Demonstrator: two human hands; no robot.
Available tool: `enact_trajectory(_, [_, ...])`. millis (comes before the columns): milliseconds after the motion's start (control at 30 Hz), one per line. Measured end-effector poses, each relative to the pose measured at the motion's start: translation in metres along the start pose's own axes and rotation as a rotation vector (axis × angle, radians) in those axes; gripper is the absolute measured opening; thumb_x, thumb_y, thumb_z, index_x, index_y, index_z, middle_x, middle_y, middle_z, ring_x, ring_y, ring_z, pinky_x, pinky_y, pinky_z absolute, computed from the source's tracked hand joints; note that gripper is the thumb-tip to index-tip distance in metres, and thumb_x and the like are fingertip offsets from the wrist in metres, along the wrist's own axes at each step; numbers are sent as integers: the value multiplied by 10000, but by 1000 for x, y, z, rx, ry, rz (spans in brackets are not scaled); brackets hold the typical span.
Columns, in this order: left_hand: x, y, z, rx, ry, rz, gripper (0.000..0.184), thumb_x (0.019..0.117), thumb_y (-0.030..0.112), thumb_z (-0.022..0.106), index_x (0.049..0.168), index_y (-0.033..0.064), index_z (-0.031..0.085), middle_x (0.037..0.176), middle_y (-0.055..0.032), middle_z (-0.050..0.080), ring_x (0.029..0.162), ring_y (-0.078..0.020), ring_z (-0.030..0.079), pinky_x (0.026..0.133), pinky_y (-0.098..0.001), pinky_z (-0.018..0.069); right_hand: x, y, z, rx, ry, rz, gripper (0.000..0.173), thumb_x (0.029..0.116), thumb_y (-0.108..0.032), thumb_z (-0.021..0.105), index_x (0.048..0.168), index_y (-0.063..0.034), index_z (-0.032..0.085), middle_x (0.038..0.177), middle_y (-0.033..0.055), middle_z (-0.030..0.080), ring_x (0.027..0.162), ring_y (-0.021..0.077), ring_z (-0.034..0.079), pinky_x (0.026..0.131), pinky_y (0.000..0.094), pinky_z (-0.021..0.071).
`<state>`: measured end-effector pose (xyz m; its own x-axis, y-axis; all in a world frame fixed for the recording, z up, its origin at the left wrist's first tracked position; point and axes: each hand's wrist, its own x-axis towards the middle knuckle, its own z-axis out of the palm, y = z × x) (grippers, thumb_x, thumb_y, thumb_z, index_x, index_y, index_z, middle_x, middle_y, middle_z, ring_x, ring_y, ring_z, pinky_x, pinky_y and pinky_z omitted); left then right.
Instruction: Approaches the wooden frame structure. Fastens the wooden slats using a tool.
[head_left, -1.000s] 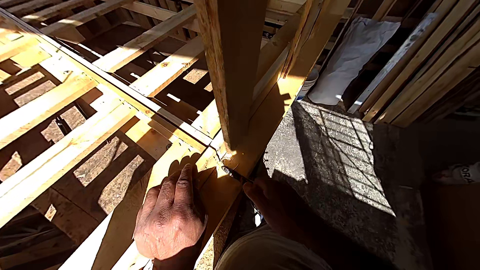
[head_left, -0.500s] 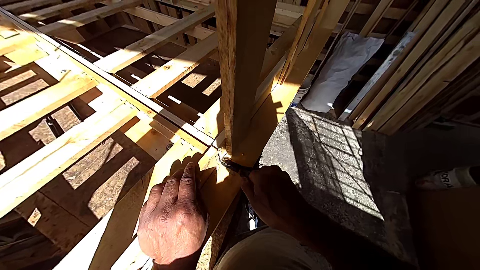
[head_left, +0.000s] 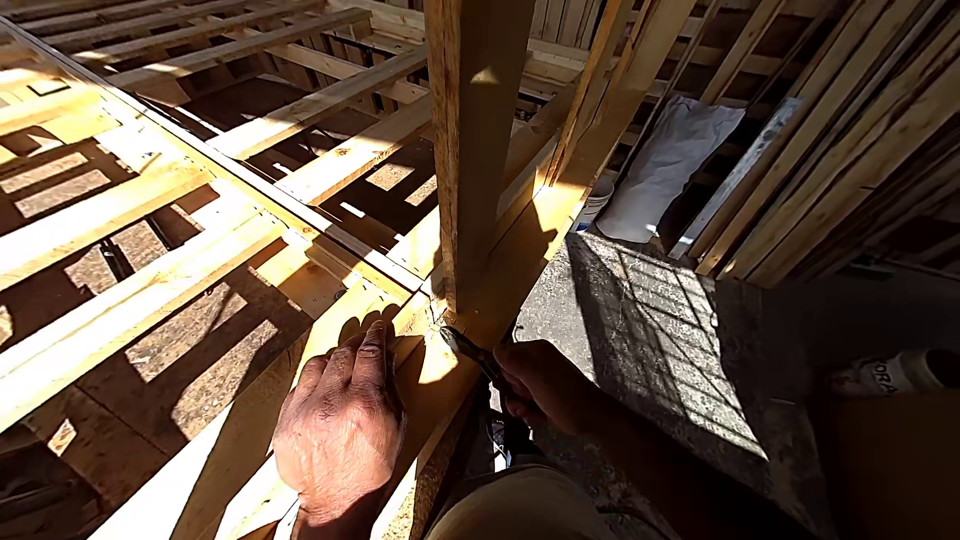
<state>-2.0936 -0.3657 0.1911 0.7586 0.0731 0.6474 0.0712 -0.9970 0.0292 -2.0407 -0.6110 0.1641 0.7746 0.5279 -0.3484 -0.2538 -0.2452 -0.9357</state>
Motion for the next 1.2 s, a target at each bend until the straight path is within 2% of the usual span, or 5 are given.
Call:
enact_trajectory(100, [3, -2, 2, -21, 14, 6, 318, 1027, 233, 513, 1185, 158, 779, 947, -83, 754, 850, -309, 704, 627, -450, 522, -63, 39, 11, 289, 80, -14, 442, 1029, -512, 495, 730, -192, 558, 569, -57, 521, 470, 64, 528, 441, 238, 460])
enact_trajectory(233, [0, 2, 1, -18, -35, -22, 335, 1015, 207, 495, 1219, 162, 757, 1047, -93, 754, 926, -320, 705, 695, -476, 543, -66, 53, 13, -398, 493, -235, 560, 1062, -579, 399, 766, -152, 607, 639, -42, 533, 552, 71, 516, 498, 274, 435])
enact_trajectory(367, [1, 5, 2, 2, -54, -9, 362, 1016, 182, 472, 1265, 174, 735, 1077, -82, 752, 950, -306, 705, 716, -470, 544, -25, 22, 17, -975, 700, -458, 504, 1052, -461, 452, 696, -145, 616, 669, 4, 563, 740, 185, 614, 765, 420, 520])
enact_trajectory(733, [-1, 3, 3, 17, -32, -2, 335, 1035, 187, 506, 1287, 176, 726, 1086, -76, 757, 944, -302, 708, 718, -456, 546, 33, 14, 23, -1410, 714, -516, 485, 1037, -477, 477, 764, -124, 668, 821, 85, 611, 943, 311, 620, 897, 495, 491])
enact_trajectory(1200, [1, 2, 2, -16, -25, -1, 336, 1021, 187, 499, 1242, 181, 751, 1060, -59, 761, 950, -278, 712, 713, -431, 552, 42, 16, -13, -1339, 529, -645, 509, 1068, -502, 424, 815, -146, 686, 703, 1, 633, 779, 209, 652, 810, 396, 529])
